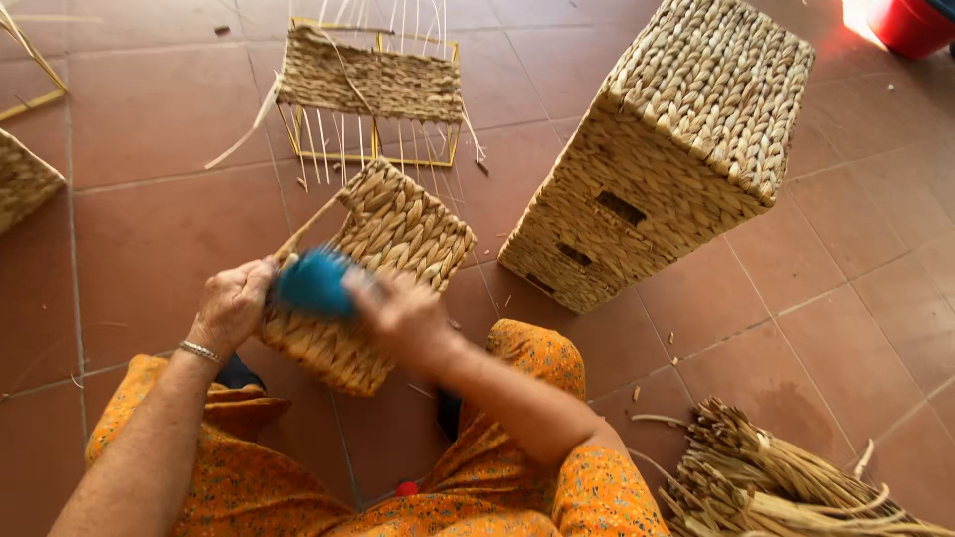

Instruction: The person sits on the floor and wipes woven water-hyacinth storage baskets with a blue cloth, rotating each basket to wipe its sides, top and edges, then sets it aside and continues with other baskets. Loose woven strands and scissors lie on the floor nearby.

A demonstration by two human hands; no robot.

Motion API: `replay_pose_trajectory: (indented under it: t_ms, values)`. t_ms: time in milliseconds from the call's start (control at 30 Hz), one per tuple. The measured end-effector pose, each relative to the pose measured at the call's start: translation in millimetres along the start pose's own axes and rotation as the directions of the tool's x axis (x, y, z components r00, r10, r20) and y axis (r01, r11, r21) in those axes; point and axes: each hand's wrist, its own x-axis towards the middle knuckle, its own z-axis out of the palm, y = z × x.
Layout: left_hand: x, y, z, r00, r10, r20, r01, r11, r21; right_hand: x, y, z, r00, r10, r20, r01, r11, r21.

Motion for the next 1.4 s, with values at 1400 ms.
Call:
replay_pose_trajectory:
  t_ms: [1400]
  values:
    - [-13.9, -17.4, 11.7, 0.994, -0.099, 0.038, 0.106, 0.917, -0.384, 28.3, 75.2, 31.8, 0.948, 0.305, 0.094, -0.298, 0.951, -0.082]
